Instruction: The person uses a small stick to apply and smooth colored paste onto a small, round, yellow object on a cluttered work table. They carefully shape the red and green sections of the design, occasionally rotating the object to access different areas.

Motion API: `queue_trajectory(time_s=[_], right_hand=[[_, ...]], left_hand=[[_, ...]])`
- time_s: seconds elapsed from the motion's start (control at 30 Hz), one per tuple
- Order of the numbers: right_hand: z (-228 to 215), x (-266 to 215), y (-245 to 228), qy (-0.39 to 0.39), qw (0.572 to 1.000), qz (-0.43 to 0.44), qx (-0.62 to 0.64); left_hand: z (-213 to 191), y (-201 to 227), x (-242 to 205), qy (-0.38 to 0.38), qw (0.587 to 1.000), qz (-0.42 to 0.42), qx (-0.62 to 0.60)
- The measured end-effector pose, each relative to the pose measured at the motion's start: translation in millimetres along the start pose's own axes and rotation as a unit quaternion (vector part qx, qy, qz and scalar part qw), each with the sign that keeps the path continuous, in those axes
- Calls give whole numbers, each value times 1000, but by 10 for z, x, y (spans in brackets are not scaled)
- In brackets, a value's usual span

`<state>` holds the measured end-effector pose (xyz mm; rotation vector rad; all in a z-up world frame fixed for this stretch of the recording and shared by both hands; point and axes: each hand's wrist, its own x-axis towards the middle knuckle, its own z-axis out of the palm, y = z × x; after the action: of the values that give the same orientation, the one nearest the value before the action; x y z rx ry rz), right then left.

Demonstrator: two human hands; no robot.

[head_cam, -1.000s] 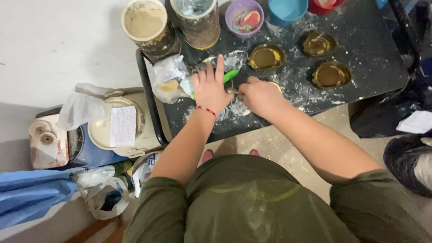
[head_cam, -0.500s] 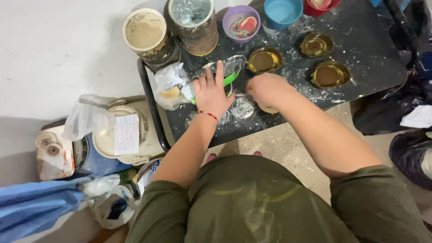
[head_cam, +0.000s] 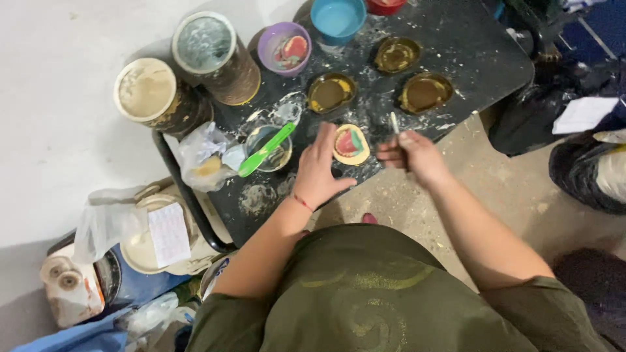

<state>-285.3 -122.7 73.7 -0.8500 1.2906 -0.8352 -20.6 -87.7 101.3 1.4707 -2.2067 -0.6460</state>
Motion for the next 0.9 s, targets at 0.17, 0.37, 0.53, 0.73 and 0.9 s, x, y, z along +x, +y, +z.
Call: queue_trajectory(time_s=[0.17, 0.37, 0.53, 0.73, 0.9], right_hand=[[236, 52, 362, 27, 986, 46, 160], [287, 151, 266, 26, 978, 17, 207], [317, 398, 47, -17, 986, -10, 167], [-89, 625, -39, -54, 968, -198, -142], [-408, 813, 280, 18, 825, -333, -456]], left_hand=[[268, -286, 243, -24, 968, -74, -239], [102, -57, 51, -25, 963, -107, -244], [174, 104, -205, -13, 972, -71, -224], [291, 14, -329, -17, 976, -74, -203], [205, 29, -421, -29, 974, -95, -206]])
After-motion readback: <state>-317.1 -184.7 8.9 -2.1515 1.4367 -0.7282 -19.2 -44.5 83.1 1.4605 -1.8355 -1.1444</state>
